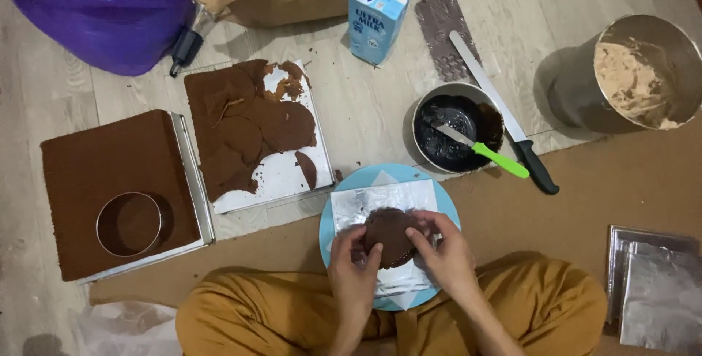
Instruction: Cutting circular cake layers from a larger sheet using a ring mold and applying a dark coating with a brush.
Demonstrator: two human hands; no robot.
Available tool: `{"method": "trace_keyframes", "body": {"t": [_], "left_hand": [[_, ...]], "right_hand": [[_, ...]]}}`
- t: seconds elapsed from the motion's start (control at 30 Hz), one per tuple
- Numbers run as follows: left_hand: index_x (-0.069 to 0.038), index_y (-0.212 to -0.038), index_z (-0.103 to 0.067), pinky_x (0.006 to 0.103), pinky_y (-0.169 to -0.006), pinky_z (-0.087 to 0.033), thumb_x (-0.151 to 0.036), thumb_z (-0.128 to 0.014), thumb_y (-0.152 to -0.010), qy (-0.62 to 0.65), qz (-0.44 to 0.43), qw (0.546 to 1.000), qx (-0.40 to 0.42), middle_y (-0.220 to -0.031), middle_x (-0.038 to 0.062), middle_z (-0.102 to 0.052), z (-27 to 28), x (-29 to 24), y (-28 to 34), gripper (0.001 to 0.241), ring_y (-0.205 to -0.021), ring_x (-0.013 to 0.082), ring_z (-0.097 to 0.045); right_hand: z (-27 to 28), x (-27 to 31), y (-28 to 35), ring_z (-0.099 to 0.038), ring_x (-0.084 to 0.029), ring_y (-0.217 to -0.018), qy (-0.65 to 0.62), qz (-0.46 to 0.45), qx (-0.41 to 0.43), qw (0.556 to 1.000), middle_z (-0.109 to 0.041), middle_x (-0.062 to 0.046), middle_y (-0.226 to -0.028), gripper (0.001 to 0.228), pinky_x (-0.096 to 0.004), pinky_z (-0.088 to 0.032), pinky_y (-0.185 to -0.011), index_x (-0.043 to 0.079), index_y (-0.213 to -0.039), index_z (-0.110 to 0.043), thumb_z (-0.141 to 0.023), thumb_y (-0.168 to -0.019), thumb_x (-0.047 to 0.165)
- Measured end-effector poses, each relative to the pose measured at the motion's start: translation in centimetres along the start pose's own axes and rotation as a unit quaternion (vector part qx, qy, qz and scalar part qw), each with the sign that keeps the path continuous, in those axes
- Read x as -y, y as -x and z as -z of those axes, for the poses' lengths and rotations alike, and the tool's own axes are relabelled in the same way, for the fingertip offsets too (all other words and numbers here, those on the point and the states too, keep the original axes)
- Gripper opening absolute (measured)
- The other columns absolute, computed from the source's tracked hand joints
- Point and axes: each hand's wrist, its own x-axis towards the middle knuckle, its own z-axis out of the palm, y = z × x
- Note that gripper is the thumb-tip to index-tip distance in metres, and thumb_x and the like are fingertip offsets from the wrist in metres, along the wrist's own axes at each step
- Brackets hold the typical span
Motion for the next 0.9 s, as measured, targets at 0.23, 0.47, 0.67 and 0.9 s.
{"method": "trace_keyframes", "body": {"t": [0.23,0.47,0.67,0.9], "left_hand": [[-0.011,-0.123,-0.072,0.0437,-0.103,-0.048,-0.029,-0.066,-0.095,-0.068,-0.093,0.993,-0.008,-0.127,0.006,-0.066,1.0,-1.0,-1.6,0.034,-0.124,0.026,-0.056],[-0.014,-0.123,-0.072,0.0367,-0.109,-0.045,-0.026,-0.045,-0.104,0.068,-0.055,0.983,0.162,-0.141,0.005,-0.064,2.3,-3.4,-5.5,0.035,-0.138,0.0216,-0.056],[-0.016,-0.129,-0.068,0.0377,-0.107,-0.046,-0.044,-0.041,-0.102,0.068,-0.019,0.967,0.244,-0.129,0.0,-0.075,2.9,-4.0,-6.5,0.047,-0.133,0.0205,-0.061],[-0.012,-0.128,-0.066,0.0357,-0.102,-0.049,-0.034,-0.047,-0.104,0.095,-0.054,0.975,0.192,-0.126,0.004,-0.073,2.6,-1.5,-6.8,0.037,-0.127,0.0212,-0.063]], "right_hand": [[0.6,-0.5,0.4,-0.069,-0.015,-0.09,0.021,0.072,-0.05,0.996,-0.073,0.001,-0.112,0.031,-0.029,-0.052,-0.085,0.019,-0.117,-0.077,-0.071,-0.089,0.032],[-0.2,-2.1,2.4,-0.062,-0.026,-0.116,0.072,0.143,-0.075,0.984,-0.06,-0.011,-0.126,0.054,-0.04,-0.054,-0.096,0.012,-0.135,-0.062,-0.074,-0.087,0.034],[-2.3,-4.4,2.4,-0.059,-0.026,-0.126,0.132,0.175,-0.082,0.972,-0.059,-0.009,-0.129,0.059,-0.044,-0.045,-0.101,0.014,-0.138,-0.062,-0.077,-0.085,0.035],[-2.7,-5.1,2.5,-0.058,-0.026,-0.124,0.132,0.156,-0.088,0.975,-0.059,-0.008,-0.13,0.06,-0.038,-0.053,-0.088,0.015,-0.14,-0.061,-0.074,-0.086,0.039]]}}
